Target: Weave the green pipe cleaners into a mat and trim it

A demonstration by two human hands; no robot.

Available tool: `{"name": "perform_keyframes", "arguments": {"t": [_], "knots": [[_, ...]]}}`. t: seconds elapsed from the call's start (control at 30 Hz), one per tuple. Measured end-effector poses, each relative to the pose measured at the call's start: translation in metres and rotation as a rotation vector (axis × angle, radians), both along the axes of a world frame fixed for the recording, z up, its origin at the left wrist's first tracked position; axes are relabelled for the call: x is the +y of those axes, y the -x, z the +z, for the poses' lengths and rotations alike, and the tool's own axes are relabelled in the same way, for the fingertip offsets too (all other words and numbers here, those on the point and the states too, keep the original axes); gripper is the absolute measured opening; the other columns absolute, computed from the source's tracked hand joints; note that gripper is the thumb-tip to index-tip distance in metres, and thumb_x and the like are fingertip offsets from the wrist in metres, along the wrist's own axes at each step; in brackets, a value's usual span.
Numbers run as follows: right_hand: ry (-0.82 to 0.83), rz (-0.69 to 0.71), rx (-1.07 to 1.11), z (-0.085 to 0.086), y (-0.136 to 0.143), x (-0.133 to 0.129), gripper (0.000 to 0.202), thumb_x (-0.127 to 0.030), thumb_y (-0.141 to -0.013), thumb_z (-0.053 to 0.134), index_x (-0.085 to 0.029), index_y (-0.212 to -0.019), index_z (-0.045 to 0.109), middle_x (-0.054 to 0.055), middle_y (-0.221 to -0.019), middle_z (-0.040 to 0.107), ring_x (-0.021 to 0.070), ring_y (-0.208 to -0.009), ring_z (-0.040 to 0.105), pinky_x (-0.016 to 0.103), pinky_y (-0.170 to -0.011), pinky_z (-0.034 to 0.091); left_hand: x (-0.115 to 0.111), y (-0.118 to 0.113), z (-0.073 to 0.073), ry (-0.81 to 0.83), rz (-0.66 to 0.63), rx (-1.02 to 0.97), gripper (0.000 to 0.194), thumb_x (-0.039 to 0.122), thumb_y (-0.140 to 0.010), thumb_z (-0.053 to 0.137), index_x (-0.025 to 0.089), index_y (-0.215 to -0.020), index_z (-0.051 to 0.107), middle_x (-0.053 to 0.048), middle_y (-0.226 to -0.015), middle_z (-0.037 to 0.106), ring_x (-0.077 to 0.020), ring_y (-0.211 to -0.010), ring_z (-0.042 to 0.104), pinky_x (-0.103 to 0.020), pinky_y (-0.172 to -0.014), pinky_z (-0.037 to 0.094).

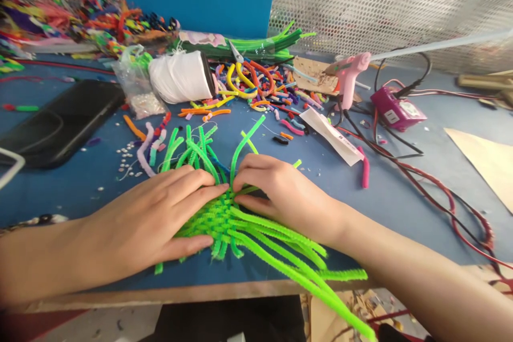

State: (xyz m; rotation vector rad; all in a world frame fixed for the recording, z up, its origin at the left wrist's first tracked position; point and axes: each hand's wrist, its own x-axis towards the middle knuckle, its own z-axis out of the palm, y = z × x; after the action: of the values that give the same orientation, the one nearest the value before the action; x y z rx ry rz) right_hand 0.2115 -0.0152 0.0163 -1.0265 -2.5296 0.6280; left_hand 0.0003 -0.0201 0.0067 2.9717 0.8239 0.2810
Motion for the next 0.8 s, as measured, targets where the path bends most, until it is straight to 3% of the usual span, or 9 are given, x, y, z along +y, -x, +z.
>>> {"name": "perform_keyframes", "arguments": {"t": [0.23,0.43,0.8], "knots": [[-0.025,-0.008,0.019,-0.0023,0.0014,-0.0001,0.01,-0.02,-0.084,0.052,-0.016,-0.083,0.062,0.006,-0.086,0.058,0.0121,-0.076,0.056,0.023,-0.069,0.047,-0.0002,-0.0011,0.0023,0.0,0.005,0.031,0.039,0.041,-0.08,0.058,0.013,-0.107,0.057,-0.008,-0.095,0.057,-0.0217,-0.086,0.055,-0.034,-0.072,0.047],[0.004,-0.013,-0.012,0.0038,-0.0017,0.001,0.016,-0.021,-0.08,0.057,-0.015,-0.095,0.06,0.006,-0.088,0.06,0.0128,-0.076,0.057,0.022,-0.068,0.047,-0.0007,-0.0018,0.0056,-0.022,0.016,0.045,0.038,0.041,-0.076,0.064,0.014,-0.102,0.059,-0.006,-0.089,0.058,-0.0209,-0.081,0.056,-0.033,-0.069,0.046],[0.011,0.029,-0.018,-0.0008,-0.0004,0.0049,0.013,-0.024,-0.084,0.053,-0.015,-0.089,0.062,0.006,-0.084,0.058,0.0128,-0.076,0.057,0.023,-0.068,0.046,-0.0024,0.0,0.0089,-0.071,0.071,0.088,0.041,0.045,-0.074,0.063,0.015,-0.102,0.058,-0.007,-0.092,0.06,-0.0222,-0.082,0.058,-0.032,-0.066,0.046]]}}
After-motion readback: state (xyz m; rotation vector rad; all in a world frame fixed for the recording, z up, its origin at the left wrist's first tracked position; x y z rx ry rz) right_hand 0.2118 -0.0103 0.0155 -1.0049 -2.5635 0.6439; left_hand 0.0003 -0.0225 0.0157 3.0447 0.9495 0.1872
